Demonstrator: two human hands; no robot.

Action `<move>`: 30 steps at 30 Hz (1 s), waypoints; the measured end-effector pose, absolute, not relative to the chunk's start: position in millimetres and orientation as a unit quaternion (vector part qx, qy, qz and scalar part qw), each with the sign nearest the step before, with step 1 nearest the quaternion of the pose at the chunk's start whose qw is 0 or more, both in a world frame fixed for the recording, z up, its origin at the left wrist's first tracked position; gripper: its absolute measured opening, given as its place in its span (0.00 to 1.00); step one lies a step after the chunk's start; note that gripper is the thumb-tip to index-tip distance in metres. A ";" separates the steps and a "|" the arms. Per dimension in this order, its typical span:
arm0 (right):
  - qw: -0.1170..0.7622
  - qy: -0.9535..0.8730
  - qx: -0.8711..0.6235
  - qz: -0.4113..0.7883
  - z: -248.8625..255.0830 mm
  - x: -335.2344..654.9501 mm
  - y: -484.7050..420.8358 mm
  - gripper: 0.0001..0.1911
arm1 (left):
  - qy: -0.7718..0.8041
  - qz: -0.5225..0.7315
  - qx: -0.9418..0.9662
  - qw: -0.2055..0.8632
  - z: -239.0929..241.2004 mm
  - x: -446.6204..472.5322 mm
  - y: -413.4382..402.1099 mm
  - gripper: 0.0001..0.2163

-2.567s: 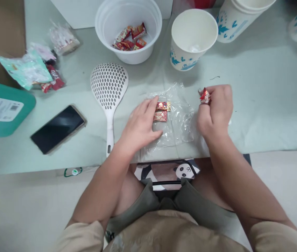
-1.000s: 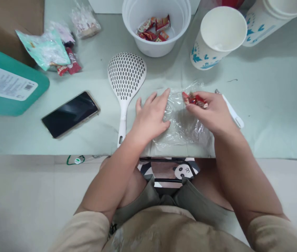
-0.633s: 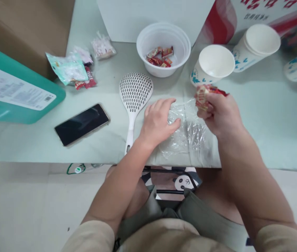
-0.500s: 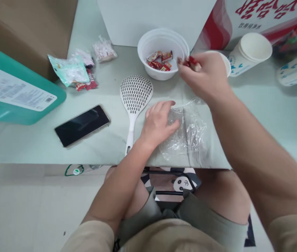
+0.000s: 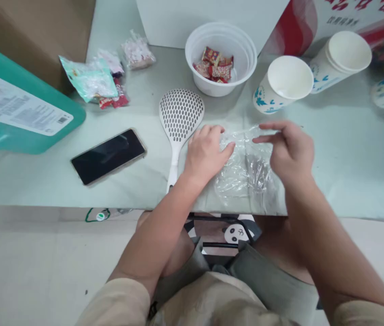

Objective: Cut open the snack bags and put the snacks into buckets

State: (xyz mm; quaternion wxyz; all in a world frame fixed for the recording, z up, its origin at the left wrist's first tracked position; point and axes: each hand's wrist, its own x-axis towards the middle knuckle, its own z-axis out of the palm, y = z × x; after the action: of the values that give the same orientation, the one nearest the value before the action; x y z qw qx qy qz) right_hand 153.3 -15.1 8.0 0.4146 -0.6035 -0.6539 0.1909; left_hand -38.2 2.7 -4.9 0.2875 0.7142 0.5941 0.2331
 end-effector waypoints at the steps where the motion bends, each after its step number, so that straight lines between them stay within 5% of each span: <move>1: 0.426 -0.663 -0.587 0.186 -7.5 160.3 -29.8 0.14 | 0.605 0.222 0.713 0.276 -5.6 -35.9 1.9 0.14; 8: 0.341 -0.734 -0.569 0.144 -50.2 175.1 -53.9 0.16 | 0.654 0.169 0.713 0.187 -18.4 -18.9 -0.7 0.05; 22: 0.335 -0.720 -0.583 0.173 -55.8 175.2 -50.5 0.12 | 0.650 0.376 0.566 0.341 -18.7 -32.8 18.2 0.09; 30: 0.329 -0.735 -0.573 0.151 -54.8 172.5 -49.5 0.09 | 0.649 0.291 0.659 0.244 -24.4 -20.8 25.0 0.10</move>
State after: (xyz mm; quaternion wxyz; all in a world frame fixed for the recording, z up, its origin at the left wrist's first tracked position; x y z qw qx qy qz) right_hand 172.5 -49.5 -54.8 0.3292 -0.5727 -0.7355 0.1506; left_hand -20.8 25.0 -24.4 0.2437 0.6588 0.6495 0.2911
